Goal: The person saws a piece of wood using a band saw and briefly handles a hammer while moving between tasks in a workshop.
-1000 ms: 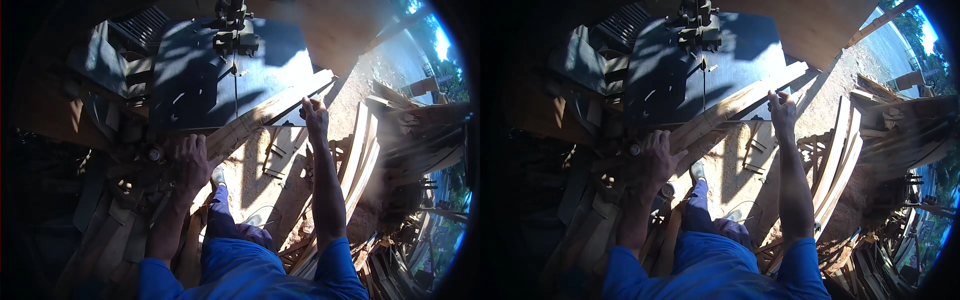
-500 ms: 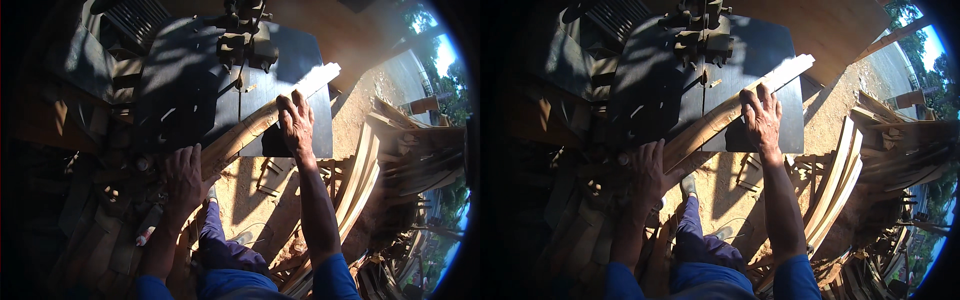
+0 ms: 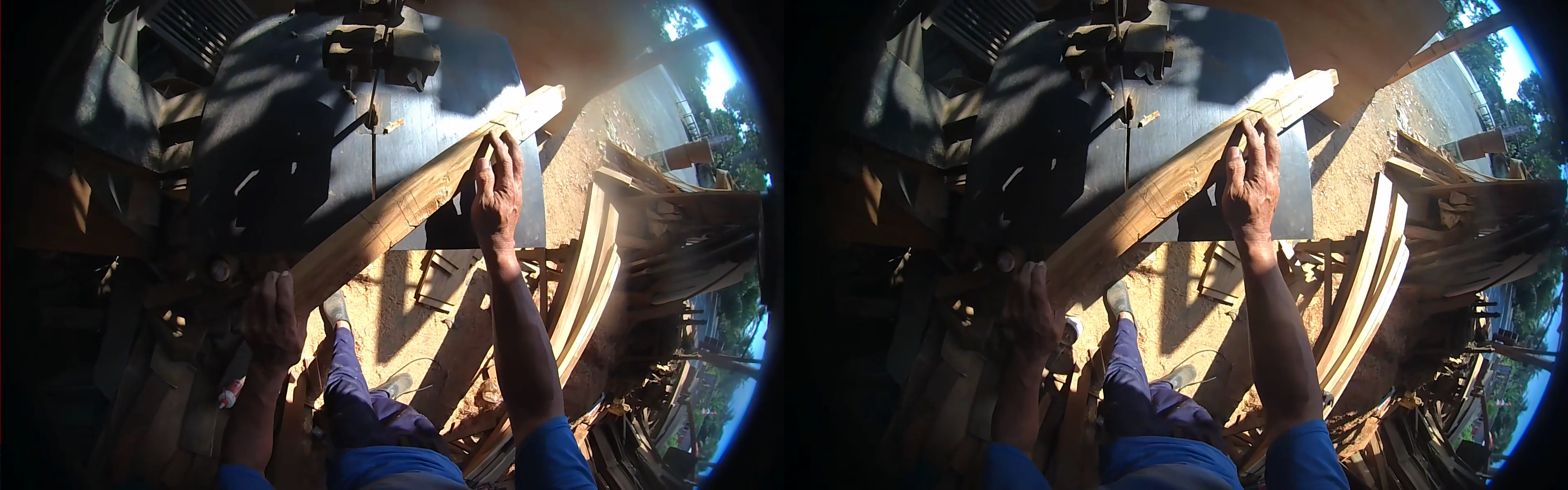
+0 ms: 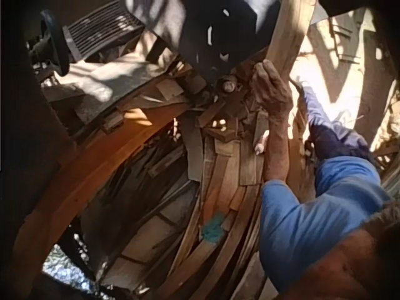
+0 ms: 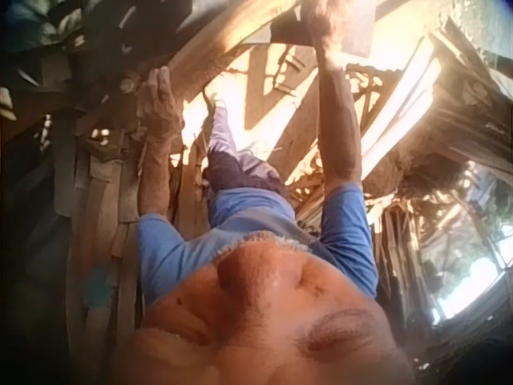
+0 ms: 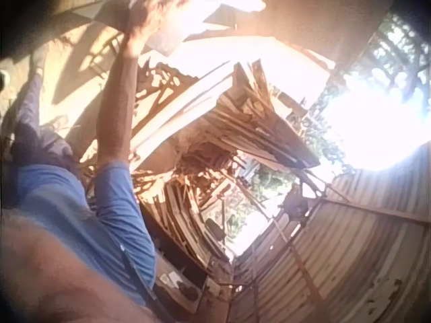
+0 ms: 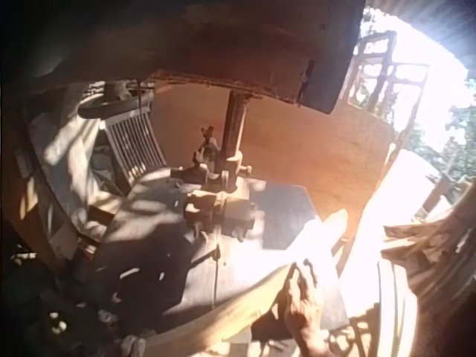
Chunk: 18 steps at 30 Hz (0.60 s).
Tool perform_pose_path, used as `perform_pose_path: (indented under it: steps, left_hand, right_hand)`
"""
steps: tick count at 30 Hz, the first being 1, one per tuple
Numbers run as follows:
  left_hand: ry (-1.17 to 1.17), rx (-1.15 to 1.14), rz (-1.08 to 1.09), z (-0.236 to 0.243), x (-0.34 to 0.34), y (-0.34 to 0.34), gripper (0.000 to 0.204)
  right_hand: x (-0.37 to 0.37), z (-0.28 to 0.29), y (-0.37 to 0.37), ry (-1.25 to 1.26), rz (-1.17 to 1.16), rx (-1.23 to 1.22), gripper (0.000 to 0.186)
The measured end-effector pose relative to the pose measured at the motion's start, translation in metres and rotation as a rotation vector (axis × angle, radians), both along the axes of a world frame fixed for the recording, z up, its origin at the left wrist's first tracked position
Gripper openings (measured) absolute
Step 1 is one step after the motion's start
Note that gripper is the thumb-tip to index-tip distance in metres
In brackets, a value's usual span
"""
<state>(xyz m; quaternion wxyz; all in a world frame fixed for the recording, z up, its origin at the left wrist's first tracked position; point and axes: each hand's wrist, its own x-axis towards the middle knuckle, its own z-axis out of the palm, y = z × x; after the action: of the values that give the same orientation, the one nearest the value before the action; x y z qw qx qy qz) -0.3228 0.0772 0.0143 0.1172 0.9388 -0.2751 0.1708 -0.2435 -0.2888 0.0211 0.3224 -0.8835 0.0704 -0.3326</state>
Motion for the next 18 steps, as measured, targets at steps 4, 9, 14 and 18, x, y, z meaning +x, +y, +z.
perform_pose_path:
  steps: [4,9,14,18]
  left_hand:
    - [0.061,-0.081,-0.027,-0.005,0.009,0.004,0.069]
    - [0.066,-0.06,-0.028,-0.004,0.007,0.002,0.073]
    - [0.037,-0.051,-0.003,-0.004,0.004,0.004,0.076]
    - [0.225,-0.107,0.014,0.018,0.016,-0.003,0.077]
  right_hand:
    - [-0.002,0.002,-0.001,-0.039,-0.001,-0.024,0.043]
    - [-0.003,0.003,-0.001,-0.049,0.009,0.008,0.046]
    - [0.0,0.003,0.003,-0.031,0.032,0.018,0.048]
    - [0.004,0.001,0.0,0.145,0.069,-0.273,0.046]
